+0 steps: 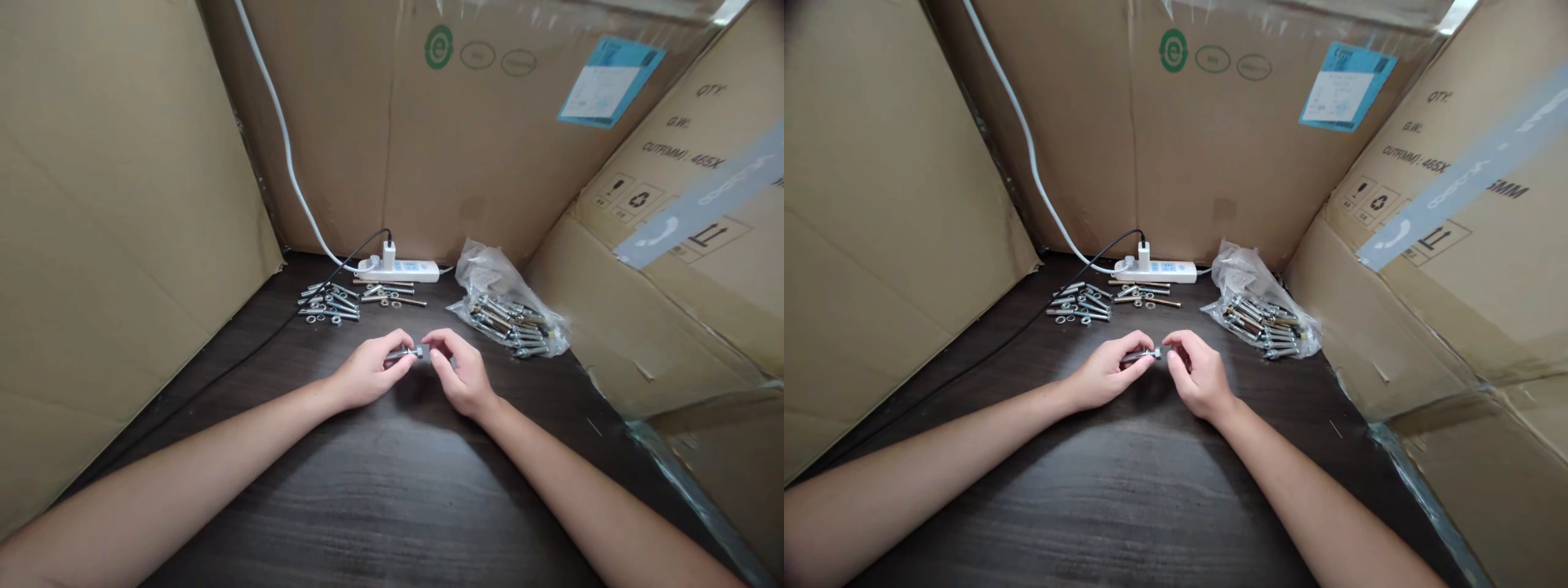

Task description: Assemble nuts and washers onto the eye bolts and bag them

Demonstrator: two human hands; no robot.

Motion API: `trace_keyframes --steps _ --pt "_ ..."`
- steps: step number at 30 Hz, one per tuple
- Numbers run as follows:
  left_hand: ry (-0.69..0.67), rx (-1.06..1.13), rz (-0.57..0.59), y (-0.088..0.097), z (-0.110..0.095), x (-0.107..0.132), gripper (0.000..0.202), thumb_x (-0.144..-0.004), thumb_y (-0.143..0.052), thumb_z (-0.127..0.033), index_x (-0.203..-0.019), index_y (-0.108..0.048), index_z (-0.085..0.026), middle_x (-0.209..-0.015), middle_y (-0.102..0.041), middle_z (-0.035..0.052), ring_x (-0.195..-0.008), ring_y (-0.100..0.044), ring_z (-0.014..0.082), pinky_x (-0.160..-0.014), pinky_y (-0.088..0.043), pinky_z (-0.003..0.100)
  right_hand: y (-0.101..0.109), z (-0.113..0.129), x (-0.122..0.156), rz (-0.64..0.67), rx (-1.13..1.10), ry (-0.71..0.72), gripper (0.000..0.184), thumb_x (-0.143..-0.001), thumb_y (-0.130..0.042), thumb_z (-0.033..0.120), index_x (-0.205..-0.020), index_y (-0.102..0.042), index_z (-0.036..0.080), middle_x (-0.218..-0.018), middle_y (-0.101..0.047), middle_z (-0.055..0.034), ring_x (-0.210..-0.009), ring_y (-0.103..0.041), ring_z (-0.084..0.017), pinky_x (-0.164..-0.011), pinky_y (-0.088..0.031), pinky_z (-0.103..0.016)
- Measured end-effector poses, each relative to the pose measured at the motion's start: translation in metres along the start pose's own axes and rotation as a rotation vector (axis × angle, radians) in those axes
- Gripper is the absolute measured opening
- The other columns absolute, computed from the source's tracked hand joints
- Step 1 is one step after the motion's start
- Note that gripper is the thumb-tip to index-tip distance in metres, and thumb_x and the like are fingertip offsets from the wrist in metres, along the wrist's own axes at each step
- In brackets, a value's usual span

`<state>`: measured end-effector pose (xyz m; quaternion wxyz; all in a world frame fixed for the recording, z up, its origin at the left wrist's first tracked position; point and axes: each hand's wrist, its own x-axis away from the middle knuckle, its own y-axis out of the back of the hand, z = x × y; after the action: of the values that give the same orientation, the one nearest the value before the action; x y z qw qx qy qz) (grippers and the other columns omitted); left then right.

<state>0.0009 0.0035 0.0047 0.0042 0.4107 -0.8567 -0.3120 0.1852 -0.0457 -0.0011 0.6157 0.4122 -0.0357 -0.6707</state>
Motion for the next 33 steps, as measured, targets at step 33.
trace_keyframes --steps 33 --pt "0.009 0.177 -0.037 0.003 -0.0005 -0.0011 0.019 -0.087 -0.048 -0.034 -0.088 -0.05 -0.016 -0.074 -0.051 -0.002 -0.068 -0.047 0.01 -0.065 -0.04 0.022 -0.0046 0.0014 -0.0013 -0.03 -0.004 0.112 0.006 -0.087 -0.055 0.024 -0.088 -0.06 0.02 -0.069 -0.054 0.0 -0.056 -0.048 -0.011 -0.052 -0.042 -0.025"
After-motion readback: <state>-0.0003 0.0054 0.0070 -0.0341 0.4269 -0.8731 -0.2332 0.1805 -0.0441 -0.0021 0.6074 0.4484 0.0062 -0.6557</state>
